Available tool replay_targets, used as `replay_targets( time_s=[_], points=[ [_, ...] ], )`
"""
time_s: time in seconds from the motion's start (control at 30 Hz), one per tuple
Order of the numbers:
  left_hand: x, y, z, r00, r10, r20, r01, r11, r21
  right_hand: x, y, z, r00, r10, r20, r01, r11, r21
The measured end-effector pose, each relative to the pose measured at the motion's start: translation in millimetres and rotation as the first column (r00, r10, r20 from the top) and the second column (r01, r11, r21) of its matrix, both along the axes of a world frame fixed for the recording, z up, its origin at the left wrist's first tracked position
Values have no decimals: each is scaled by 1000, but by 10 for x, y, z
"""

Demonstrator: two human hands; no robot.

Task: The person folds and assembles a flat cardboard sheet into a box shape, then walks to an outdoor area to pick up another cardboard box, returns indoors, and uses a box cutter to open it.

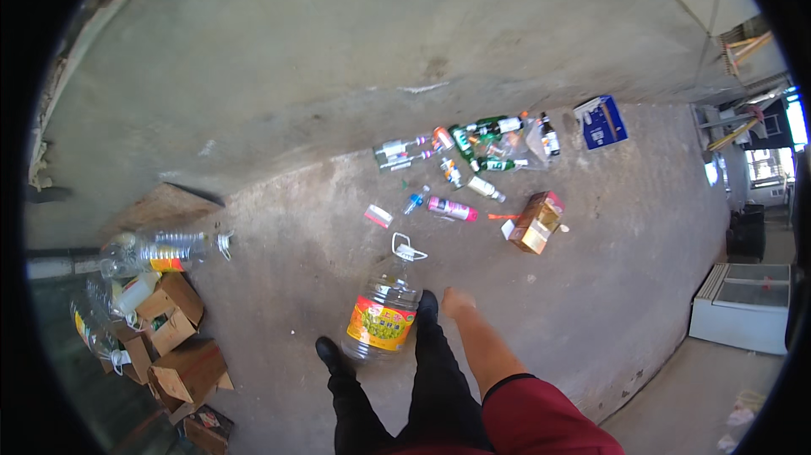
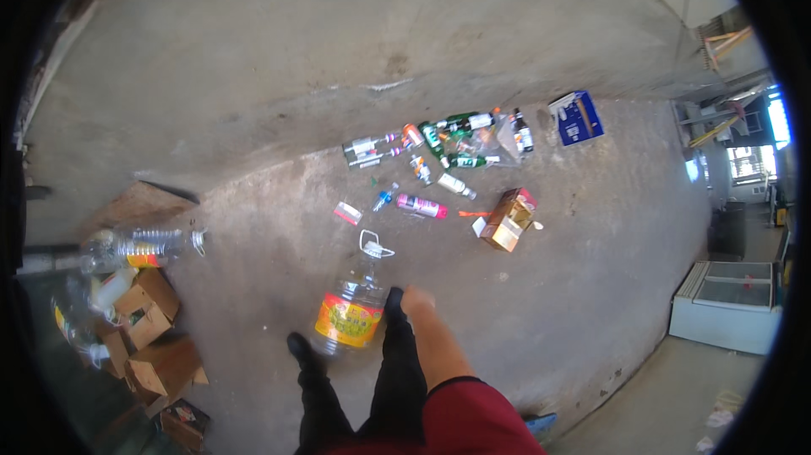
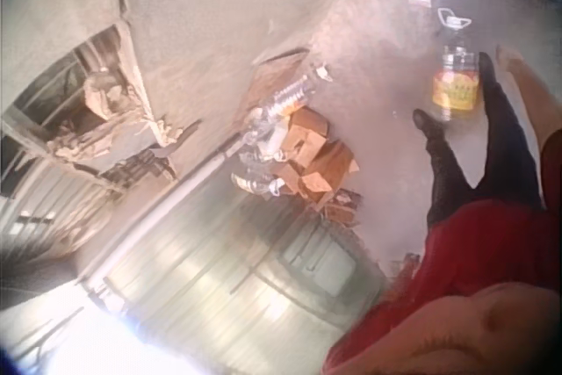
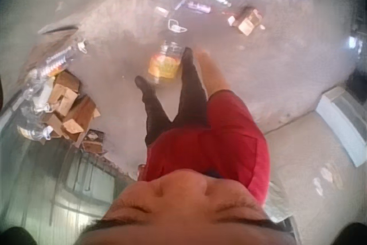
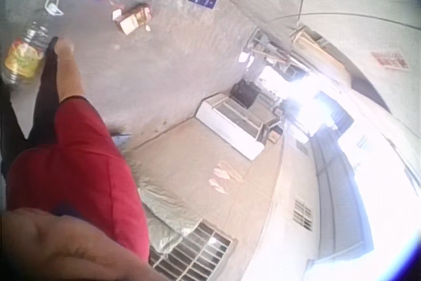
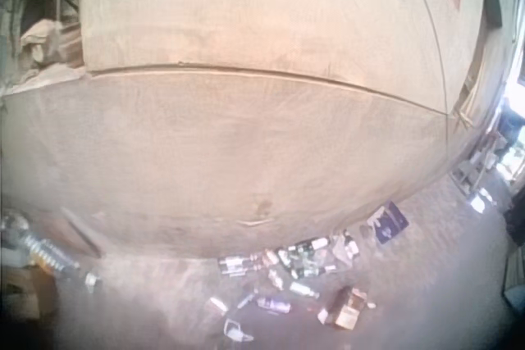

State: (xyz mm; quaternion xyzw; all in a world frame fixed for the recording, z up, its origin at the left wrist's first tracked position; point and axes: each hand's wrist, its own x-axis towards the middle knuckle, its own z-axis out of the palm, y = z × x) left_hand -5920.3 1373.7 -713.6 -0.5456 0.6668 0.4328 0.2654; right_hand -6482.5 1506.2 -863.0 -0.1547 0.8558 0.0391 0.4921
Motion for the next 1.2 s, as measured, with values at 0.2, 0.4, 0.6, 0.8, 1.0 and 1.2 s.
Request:
replay_targets(
  time_s=[0.2, 0.4, 0.6, 0.8, 1.0, 1.2],
  points=[
    [-1932, 737, -565, 997, 82, 12, -83, 990, 114, -480, -507, -1368, 997, 70, 14, -68, 995, -79],
    [-2335, 766, -989, 995, 43, 90, -58, 985, 165, -663, -1056, -2320, 997, -13, -81, -4, 979, -205],
    [-1005, 825, -488, 957, 13, 290, -65, 983, 169, -490, -1119, -2715, 988, 125, 96, -123, 992, -27],
    [1065, 1890, 1261, 891, -177, 418, 88, 971, 224, 189, -1320, -1766, 957, 288, 17, -284, 951, -124],
    [1679, 2715, 1409, 914, 130, 383, -176, 981, 85, 1359, -2120, -311, 803, 594, -38, -577, 761, -297],
    [2209, 1117, 908, 664, 537, 520, -689, 710, 146, 2567, -3291, 1081, 572, 798, -190, -807, 506, -303]
  ],
)
